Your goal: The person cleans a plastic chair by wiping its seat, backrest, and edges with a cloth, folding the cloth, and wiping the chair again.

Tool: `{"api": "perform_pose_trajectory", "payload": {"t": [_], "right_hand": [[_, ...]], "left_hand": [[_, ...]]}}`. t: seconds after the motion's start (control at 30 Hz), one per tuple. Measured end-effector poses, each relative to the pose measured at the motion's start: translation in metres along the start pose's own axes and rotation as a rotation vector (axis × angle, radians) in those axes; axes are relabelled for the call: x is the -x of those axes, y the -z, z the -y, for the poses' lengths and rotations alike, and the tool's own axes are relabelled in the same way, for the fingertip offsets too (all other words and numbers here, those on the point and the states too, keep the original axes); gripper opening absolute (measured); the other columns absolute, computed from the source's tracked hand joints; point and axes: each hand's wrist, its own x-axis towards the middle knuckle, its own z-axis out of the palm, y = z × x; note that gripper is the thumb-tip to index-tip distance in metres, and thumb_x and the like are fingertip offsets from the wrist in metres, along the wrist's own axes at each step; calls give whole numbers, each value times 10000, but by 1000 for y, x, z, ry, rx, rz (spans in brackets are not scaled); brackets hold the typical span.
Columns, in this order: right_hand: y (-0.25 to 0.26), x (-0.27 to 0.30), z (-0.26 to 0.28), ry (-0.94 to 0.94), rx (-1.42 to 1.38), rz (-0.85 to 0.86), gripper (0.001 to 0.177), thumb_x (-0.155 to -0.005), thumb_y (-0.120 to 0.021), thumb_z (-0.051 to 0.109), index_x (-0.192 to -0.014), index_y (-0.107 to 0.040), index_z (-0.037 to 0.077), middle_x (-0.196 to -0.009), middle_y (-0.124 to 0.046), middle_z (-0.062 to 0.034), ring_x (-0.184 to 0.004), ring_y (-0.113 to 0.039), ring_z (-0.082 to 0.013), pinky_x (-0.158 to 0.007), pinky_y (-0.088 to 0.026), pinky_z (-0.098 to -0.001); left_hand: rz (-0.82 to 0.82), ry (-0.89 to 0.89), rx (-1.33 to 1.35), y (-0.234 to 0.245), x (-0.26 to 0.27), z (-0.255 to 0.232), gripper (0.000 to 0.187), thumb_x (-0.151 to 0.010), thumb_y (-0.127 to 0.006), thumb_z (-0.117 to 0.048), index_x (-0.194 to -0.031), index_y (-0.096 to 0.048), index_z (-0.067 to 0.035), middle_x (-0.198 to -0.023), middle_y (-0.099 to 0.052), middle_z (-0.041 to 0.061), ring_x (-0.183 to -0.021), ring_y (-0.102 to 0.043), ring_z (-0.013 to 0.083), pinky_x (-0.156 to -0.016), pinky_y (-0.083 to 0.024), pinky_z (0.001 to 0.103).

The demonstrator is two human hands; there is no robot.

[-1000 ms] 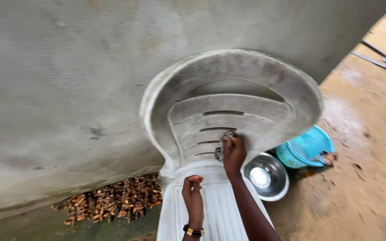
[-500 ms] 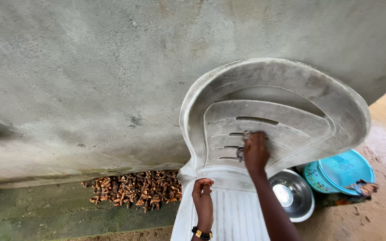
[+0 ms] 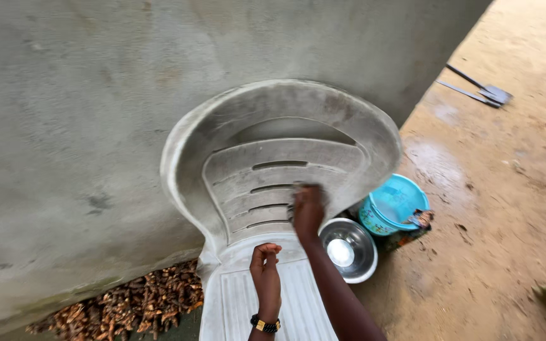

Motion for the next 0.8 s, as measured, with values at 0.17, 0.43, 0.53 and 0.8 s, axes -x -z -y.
{"api": "perform_pose_trajectory", "payload": {"t": [0.17, 0.43, 0.53, 0.8], "right_hand": [[-16, 5, 112, 458, -303, 248, 258, -871, -739, 121, -1084, -603, 66, -1060, -656, -151, -849, -693, -383, -675, -559, -466], [-22, -15, 152, 608, -310, 175, 148, -902, -719, 52, -1017, -630, 27, -1028, -657, -136, -784, -718, -293, -614, -575, -382], [-20, -42, 110, 401, -121, 142, 96, -990, -686, 96, -957, -627, 29, -975, -655, -125, -707, -703, -256, -576, -570, -391], [80, -67, 3, 80, 152, -170, 175, -887, -722, 94, -954, -587, 4, -988, -628, -194, -862, -642, -442, -721, -503, -518]], "left_hand": [[-145, -254, 36, 6, -18, -29, 106, -1005, -568, -79, -1082, -640, -66, -1066, -680, 38, -966, -620, 143, -824, -513, 328], [-334, -254, -65, 32, -27, -51, 199, -978, -550, -48, -1158, -614, -102, -1155, -661, 5, -1002, -596, 119, -763, -473, 301], [-280, -221, -49, 17, -29, -40, 179, -975, -567, -42, -1136, -626, -94, -1118, -675, 16, -932, -593, 117, -710, -468, 292], [-19, -230, 19, -19, -21, -19, 202, -956, -566, 8, -1123, -630, -88, -1084, -681, 14, -968, -639, 106, -719, -476, 254]]}}
